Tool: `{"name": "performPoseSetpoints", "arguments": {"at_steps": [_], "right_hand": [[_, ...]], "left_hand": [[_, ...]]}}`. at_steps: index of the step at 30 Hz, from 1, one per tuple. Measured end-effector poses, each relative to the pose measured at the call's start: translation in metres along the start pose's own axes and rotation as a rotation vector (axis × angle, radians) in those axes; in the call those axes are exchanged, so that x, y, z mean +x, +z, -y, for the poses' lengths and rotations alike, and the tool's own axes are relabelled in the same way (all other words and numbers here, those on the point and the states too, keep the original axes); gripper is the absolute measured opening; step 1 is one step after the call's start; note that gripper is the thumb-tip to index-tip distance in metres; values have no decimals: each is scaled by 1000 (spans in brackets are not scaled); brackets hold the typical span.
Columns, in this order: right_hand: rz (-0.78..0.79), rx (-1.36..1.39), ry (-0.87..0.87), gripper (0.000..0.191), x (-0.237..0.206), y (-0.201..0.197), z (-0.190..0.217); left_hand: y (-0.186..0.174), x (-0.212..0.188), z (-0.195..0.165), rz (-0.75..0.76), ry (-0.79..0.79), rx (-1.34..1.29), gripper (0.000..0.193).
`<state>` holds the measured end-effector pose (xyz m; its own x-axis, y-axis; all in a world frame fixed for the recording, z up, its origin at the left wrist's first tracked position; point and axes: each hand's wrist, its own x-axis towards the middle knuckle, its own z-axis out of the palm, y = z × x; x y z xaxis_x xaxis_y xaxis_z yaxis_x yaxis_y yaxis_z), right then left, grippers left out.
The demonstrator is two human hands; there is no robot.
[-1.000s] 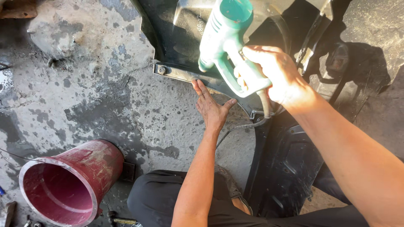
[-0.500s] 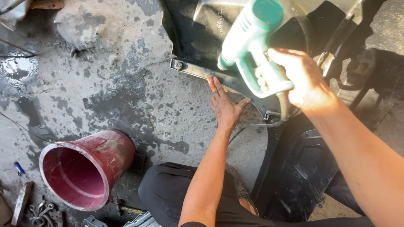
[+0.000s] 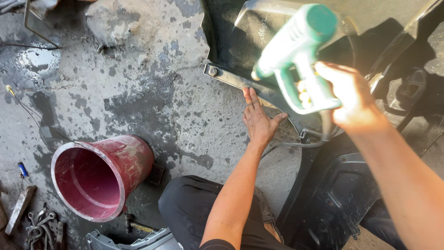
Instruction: The person sits on the workshop floor repairing a plastic car bumper. They press and align a trim piece along the bumper edge, heat the plastic with a heat gun, wipe the surface with a cloth, and press clips into place by hand.
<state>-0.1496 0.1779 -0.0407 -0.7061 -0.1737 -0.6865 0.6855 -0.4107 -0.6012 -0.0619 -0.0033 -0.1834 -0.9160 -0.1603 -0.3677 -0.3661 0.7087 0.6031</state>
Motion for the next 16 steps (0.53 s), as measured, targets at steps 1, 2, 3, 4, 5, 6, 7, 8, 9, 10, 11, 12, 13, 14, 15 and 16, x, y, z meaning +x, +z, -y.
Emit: {"name": "performPoseSetpoints", "arguments": {"at_steps": [1, 2, 3, 4, 5, 6, 7, 8, 9, 10, 11, 12, 13, 14, 15, 16], "right_hand": [[26, 10, -20, 28, 5, 6, -2], [74, -1, -54, 28, 6, 9, -3], [121, -11, -82, 29, 4, 12, -6], [166, -23, -106, 30, 2, 12, -7], [151, -35, -105, 29, -3, 10, -6], [135, -50, -101, 28, -8, 6, -5], [116, -67, -99, 26, -14, 1, -2], [83, -100, -93, 26, -21, -5, 2], [50, -132, -84, 25, -30, -13, 5], [17, -162, -74, 25, -38, -20, 8], [13, -200, -86, 26, -47, -28, 10], [5, -237, -100, 28, -59, -37, 12], [-8, -274, -111, 30, -69, -45, 12], [-36, -260, -88, 30, -78, -53, 11], [-60, -248, -68, 31, -85, -60, 12], [-85, -232, -51, 31, -92, -66, 12]], "left_hand": [[0, 0, -1, -6, 10, 1, 139], [0, 0, 0, -9, 20, 1, 138], [0, -3, 1, -8, 24, 1, 138], [1, -4, 2, -11, 22, -1, 138], [2, -3, 3, -16, 20, -6, 138], [4, -3, 3, -20, 15, -13, 138], [5, -2, 3, -29, 21, -7, 138], [6, -1, 4, -35, 29, -3, 137], [6, -2, 5, -40, 33, 4, 137], [6, -3, 6, -43, 24, 2, 138], [6, -3, 6, -45, 19, 1, 138], [7, -2, 5, -43, 18, 0, 139], [7, -2, 5, -42, 17, 5, 139], [8, -2, 5, -40, 14, 8, 138], [9, -3, 5, -42, 12, 10, 138], [9, -5, 4, -46, 31, 4, 138]]}}
